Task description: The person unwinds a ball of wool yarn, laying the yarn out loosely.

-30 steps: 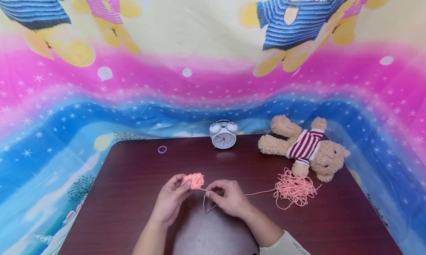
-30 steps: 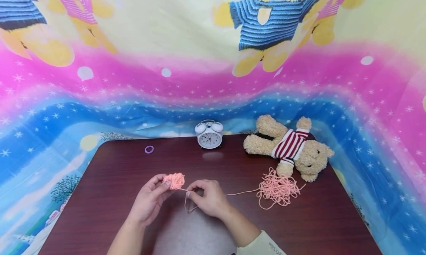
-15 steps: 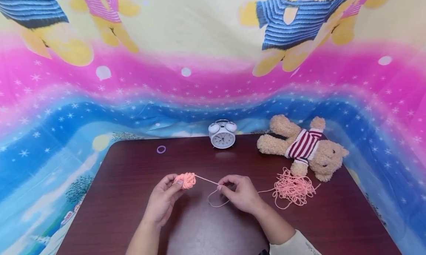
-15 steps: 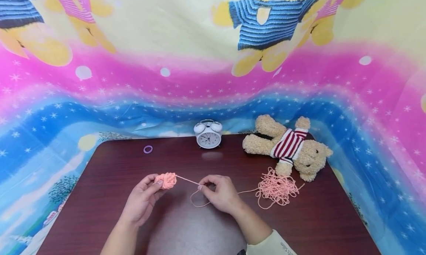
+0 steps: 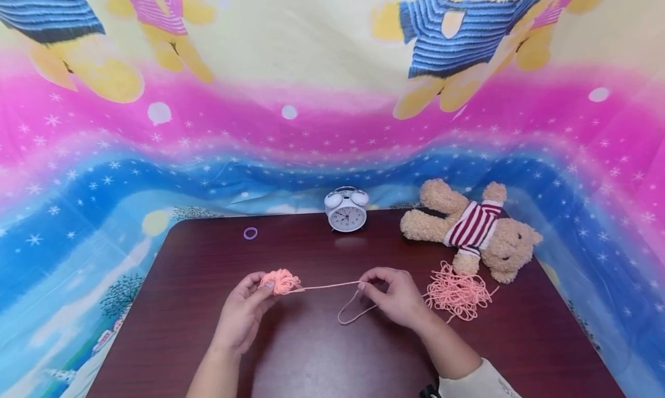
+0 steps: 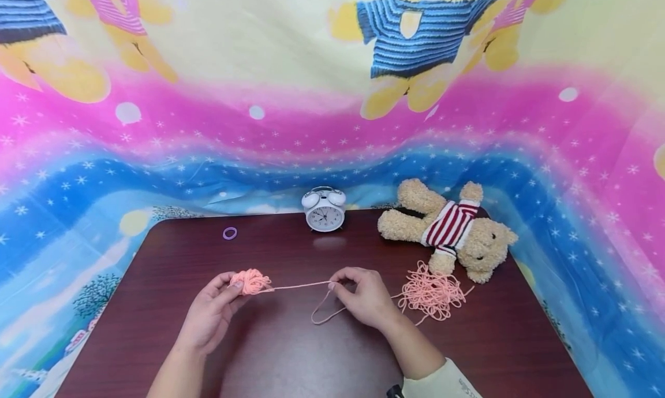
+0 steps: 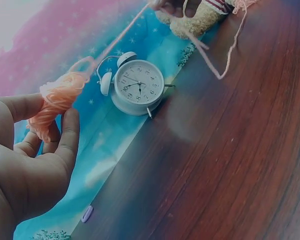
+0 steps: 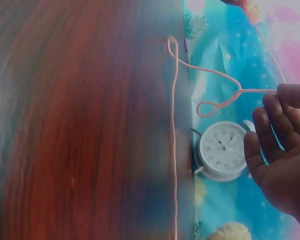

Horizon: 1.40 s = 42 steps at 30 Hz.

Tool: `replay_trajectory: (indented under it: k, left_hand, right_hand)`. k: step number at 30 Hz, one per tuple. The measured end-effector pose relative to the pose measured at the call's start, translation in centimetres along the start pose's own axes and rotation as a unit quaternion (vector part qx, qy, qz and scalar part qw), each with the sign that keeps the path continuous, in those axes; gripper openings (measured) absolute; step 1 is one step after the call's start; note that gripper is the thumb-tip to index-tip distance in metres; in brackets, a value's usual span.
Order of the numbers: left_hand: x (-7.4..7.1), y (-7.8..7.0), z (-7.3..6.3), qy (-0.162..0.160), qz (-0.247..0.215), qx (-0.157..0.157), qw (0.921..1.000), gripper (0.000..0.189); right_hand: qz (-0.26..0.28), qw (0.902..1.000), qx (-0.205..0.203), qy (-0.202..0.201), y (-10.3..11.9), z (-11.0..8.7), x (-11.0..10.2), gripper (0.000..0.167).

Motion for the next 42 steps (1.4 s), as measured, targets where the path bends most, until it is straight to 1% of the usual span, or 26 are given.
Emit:
replay_trajectory:
  k: [7,11,15,19,22,26,31,36,39,42]
  left_hand:
    - [-0.9,-0.3,-0.1,-0.008,0.007,0.003,0.9999,0.029]
    - [-1.4,-0.5,-0.2,-0.012,0.007,0.006,0.9999,0.028]
    - [-2.0,-0.8,-0.4,-0.017,0.007,0.010,0.9998,0.026]
    - [-2.4,-1.0,-0.4,-0.019,0.004,0.012,0.9997,0.024]
    - [-2.7,-1.2,-0.4,-0.021,0.003,0.013,0.9997,0.024]
    - [-3.1,-1.4,-0.5,-0.023,0.004,0.010,0.9997,0.025]
    - [-3.6,-1.6,-0.6,-0.029,0.001,0.011,0.9995,0.023]
    - [-4.2,-1.9,-0.6,-0.029,-0.002,0.020,0.9994,0.022]
    - [-4.5,-2.1,-0.7,-0.031,0.000,0.019,0.9994,0.022]
    - [-4.8,-2.2,-0.8,-0.031,0.004,0.018,0.9993,0.022]
  right_hand:
    - [-0.015,0.9995,0.024,-0.016,-1.1,-0.6,-2.1,0.008]
    - [-0.038,0.9982,0.034,-0.030,-1.8,-1.1,-3.4,0.011]
    - [-0.061,0.9966,0.033,-0.044,-2.4,-1.4,-4.6,0.012]
    - [-0.072,0.9954,0.032,-0.055,-3.1,-1.8,-5.8,0.009]
    - [-0.071,0.9950,0.040,-0.058,-3.6,-2.2,-6.7,0.002]
    - [-0.060,0.9948,0.063,-0.053,-4.4,-2.7,-7.8,0.006]
    - [-0.076,0.9919,0.080,-0.063,-5.2,-3.3,-9.3,0.004]
    - [-0.048,0.9919,0.102,-0.058,-6.1,-3.9,-10.4,0.005]
    - [-0.058,0.9909,0.104,-0.063,-6.5,-4.3,-11.2,0.006]
    - [-0.103,0.9860,0.109,-0.073,-6.9,-4.8,-12.4,0.010]
Point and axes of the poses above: each hand's wrist, its own z-axis towards the middle knuckle, its own x-axis out of the palm, y = z × x, the point moved 8 cm from there along z, towards the middle knuckle, and after that the axes turned 2 degrees about -z, right-handed, at the moved point
